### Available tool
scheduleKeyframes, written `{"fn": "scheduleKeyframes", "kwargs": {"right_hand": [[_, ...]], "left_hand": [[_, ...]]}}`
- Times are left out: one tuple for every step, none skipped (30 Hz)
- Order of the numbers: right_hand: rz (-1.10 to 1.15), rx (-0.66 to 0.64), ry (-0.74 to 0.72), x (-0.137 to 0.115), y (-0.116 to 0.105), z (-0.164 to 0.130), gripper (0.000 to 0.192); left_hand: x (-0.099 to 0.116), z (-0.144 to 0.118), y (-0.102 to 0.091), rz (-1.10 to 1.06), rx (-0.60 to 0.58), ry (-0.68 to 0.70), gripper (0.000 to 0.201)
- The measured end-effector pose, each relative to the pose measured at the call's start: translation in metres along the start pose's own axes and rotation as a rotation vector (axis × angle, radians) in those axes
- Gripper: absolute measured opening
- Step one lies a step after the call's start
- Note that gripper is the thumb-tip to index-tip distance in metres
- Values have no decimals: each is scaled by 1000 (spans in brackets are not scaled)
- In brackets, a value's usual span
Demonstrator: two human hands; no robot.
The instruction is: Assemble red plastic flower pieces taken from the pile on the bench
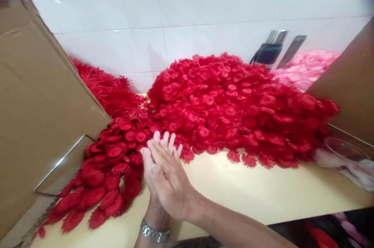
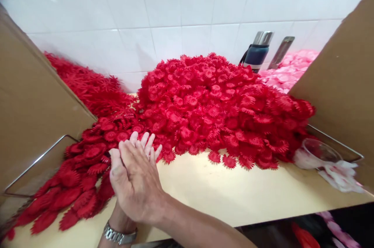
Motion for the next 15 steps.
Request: {"fn": "scheduleKeyframes", "kwargs": {"right_hand": [[13, 0, 7, 0, -2, 6, 49], [22, 4, 25, 2, -4, 12, 49], [23, 9, 49, 5, -6, 18, 48], [16, 11, 69, 8, -7, 23, 47], [14, 15, 90, 12, -8, 27, 46], [17, 19, 101, 15, -8, 28, 45], [28, 20, 95, 16, -7, 28, 45], [46, 17, 78, 16, -6, 26, 46], [67, 15, 60, 16, -5, 24, 46], [83, 15, 48, 14, -4, 21, 47], [84, 18, 41, 12, -3, 18, 47], [72, 30, 39, 9, -3, 15, 47], [52, 45, 40, 6, -3, 13, 47], [27, 53, 35, 2, -3, 11, 47], [0, 58, 23, -2, -3, 9, 48]], "left_hand": [[-1, 0, 2, -10, -11, -1, 47], [-3, -1, 5, -23, -24, -9, 49], [-5, -2, 9, -31, -42, -25, 49], [-5, -3, 11, -38, -47, -9, 48], [-5, -4, 12, -47, -47, -3, 48], [-5, -4, 12, -54, -34, -7, 48], [-5, -4, 11, -61, -11, -22, 49], [-6, -4, 9, -68, 18, -52, 51], [-6, -3, 7, -75, 48, -84, 53], [-6, -2, 5, -82, 73, -111, 55], [-5, -1, 4, -92, 81, -129, 56], [-4, 0, 5, -102, 69, -132, 56], [-2, 2, 7, -107, 42, -120, 57], [0, 2, 9, -97, 9, -100, 57], [2, 3, 11, -73, -22, -74, 56]]}}
Point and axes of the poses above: each hand's wrist, its own z-axis towards the middle knuckle, its own y-axis out of the palm, x = y × z, the point moved 6 cm from there along z, towards the middle knuckle, and after that the axes turned 14 degrees about y, right-handed, at the moved point
